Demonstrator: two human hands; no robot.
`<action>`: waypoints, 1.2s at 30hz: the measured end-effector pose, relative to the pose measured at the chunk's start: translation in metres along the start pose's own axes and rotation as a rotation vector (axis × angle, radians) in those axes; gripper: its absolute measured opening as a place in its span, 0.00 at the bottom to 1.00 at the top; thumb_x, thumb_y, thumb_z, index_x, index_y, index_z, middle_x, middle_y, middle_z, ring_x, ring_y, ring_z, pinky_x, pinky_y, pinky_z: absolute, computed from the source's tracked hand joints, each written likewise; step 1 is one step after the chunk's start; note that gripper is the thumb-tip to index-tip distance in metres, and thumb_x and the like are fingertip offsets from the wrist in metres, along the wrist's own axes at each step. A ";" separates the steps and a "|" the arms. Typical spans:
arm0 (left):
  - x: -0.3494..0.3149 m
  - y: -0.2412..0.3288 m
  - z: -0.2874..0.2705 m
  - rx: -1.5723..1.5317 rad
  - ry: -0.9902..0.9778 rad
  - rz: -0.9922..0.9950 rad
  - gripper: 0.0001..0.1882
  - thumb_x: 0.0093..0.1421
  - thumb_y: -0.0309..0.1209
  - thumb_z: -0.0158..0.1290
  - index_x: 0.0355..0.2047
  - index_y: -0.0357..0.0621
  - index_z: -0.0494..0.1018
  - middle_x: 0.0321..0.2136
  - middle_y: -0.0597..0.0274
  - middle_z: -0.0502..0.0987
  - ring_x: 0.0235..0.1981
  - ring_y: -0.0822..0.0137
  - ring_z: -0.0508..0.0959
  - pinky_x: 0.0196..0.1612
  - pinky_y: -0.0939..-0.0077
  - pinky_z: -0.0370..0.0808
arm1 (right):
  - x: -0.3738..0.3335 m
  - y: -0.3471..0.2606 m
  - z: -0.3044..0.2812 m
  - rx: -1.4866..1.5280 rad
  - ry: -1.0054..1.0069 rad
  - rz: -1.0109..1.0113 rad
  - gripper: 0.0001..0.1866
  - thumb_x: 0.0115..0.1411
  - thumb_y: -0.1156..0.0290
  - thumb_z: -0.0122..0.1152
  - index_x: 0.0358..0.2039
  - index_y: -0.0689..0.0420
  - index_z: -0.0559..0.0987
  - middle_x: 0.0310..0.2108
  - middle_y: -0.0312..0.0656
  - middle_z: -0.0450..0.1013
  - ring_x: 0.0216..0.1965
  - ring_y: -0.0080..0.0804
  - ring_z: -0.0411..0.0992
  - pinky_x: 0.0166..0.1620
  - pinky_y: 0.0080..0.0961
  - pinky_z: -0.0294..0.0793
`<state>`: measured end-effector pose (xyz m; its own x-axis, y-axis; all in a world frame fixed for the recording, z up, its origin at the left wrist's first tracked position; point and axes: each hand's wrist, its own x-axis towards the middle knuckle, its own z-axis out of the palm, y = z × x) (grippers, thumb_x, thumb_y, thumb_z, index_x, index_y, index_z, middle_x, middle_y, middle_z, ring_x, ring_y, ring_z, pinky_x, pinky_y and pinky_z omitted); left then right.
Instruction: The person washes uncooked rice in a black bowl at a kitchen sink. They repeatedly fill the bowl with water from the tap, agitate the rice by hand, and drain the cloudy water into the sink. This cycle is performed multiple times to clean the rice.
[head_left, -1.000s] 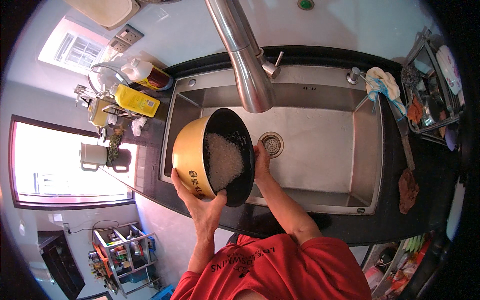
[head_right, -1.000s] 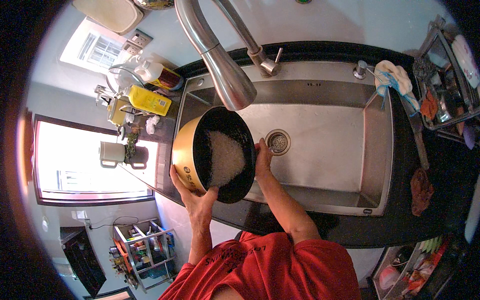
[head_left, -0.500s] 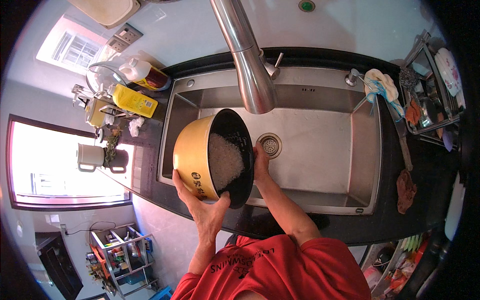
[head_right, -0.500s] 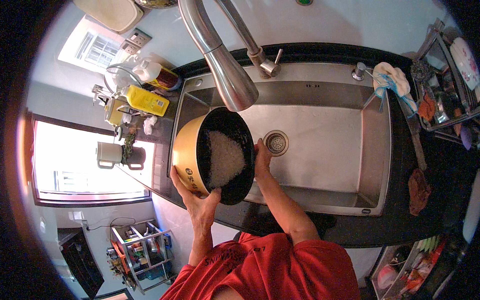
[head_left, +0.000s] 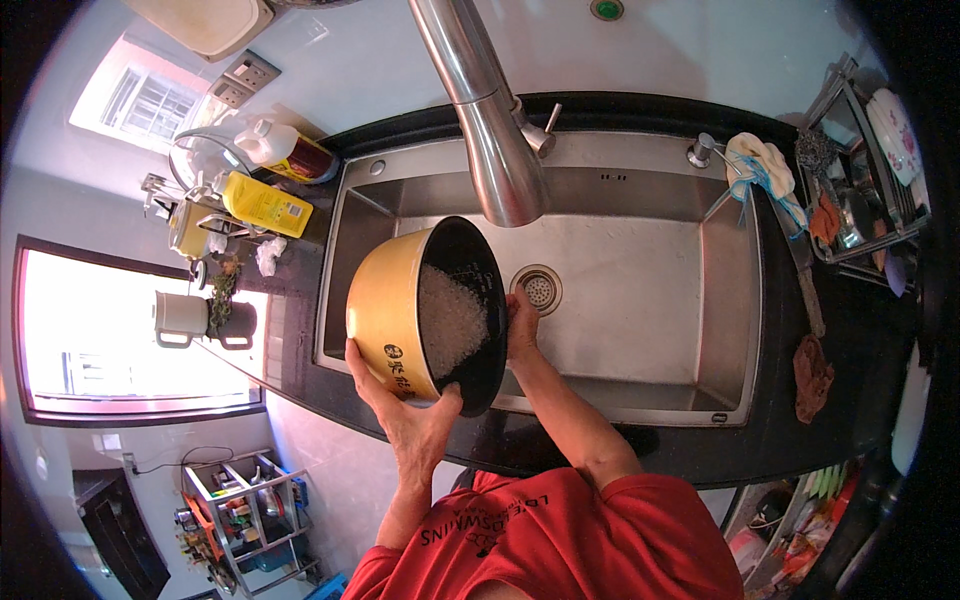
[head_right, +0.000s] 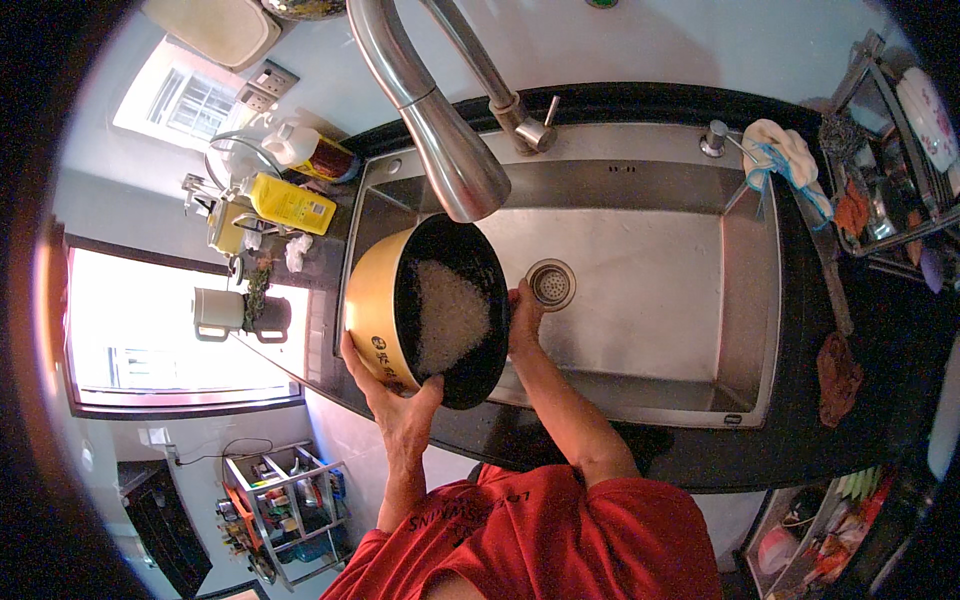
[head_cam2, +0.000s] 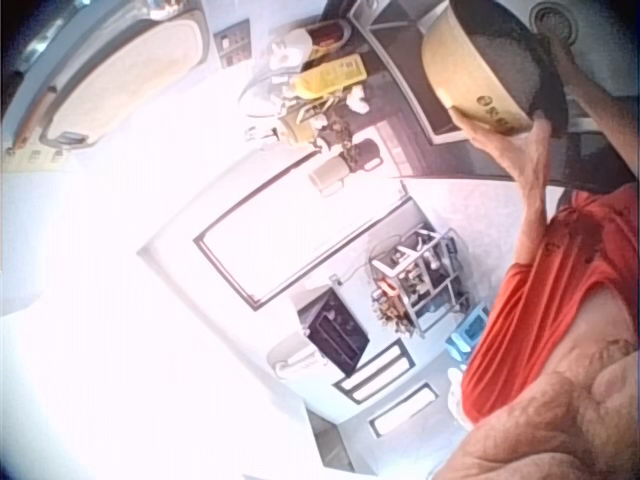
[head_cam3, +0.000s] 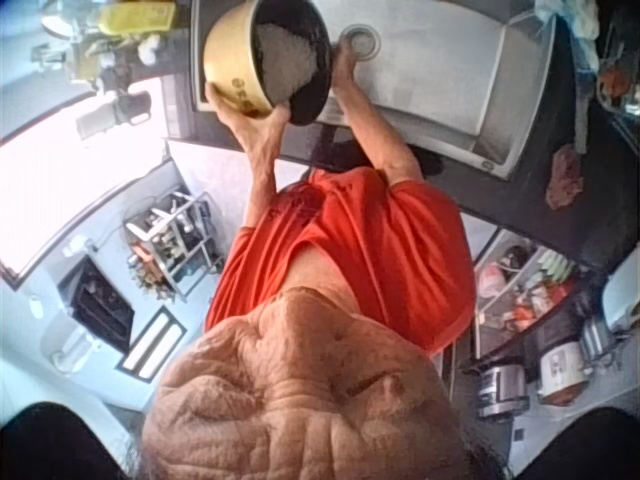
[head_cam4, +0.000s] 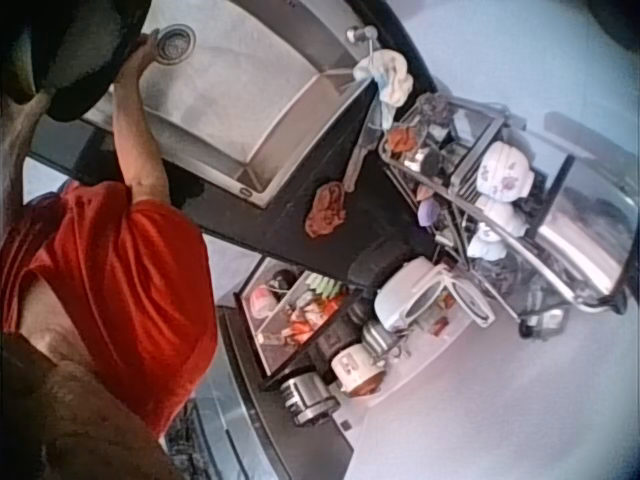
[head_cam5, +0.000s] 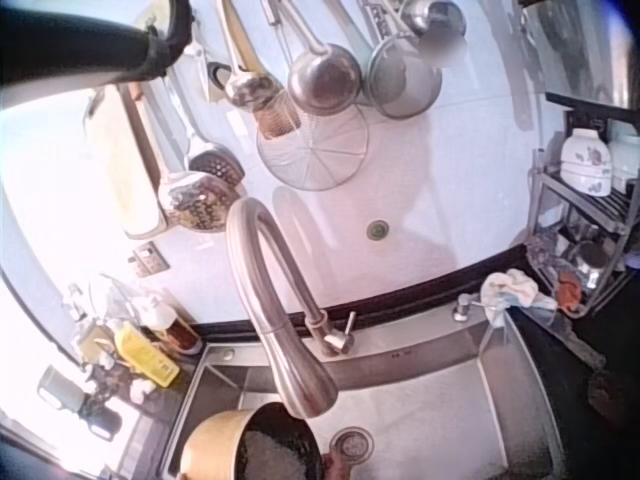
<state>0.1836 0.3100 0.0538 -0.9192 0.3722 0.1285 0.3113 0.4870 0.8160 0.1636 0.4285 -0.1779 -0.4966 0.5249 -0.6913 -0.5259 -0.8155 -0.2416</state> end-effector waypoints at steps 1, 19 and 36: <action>0.000 -0.001 0.000 0.002 0.001 0.001 0.59 0.32 0.29 0.59 0.64 0.42 0.39 0.58 0.47 0.50 0.59 0.52 0.54 0.61 0.62 0.55 | -0.001 0.000 0.000 -0.014 0.008 -0.008 0.21 0.59 0.53 0.51 0.16 0.56 0.70 0.15 0.36 0.67 0.17 0.30 0.64 0.24 0.29 0.64; 0.012 -0.012 -0.003 -0.120 -0.018 -0.120 0.57 0.35 0.29 0.57 0.64 0.38 0.37 0.57 0.49 0.51 0.58 0.55 0.57 0.59 0.64 0.57 | 0.002 -0.010 -0.002 -0.124 -0.010 -0.070 0.22 0.59 0.50 0.49 0.17 0.54 0.72 0.16 0.33 0.69 0.20 0.25 0.65 0.27 0.23 0.64; 0.039 -0.028 -0.019 -0.543 -0.227 -0.218 0.50 0.37 0.28 0.52 0.63 0.43 0.44 0.53 0.53 0.60 0.53 0.59 0.63 0.57 0.70 0.60 | -0.059 -0.073 0.031 -0.522 -0.018 -0.612 0.16 0.60 0.62 0.52 0.21 0.59 0.73 0.20 0.29 0.64 0.25 0.21 0.61 0.32 0.20 0.62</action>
<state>0.1343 0.2961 0.0461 -0.8550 0.4971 -0.1478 -0.0997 0.1222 0.9875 0.2097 0.4648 -0.0985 -0.2381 0.9159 -0.3231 -0.3203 -0.3882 -0.8641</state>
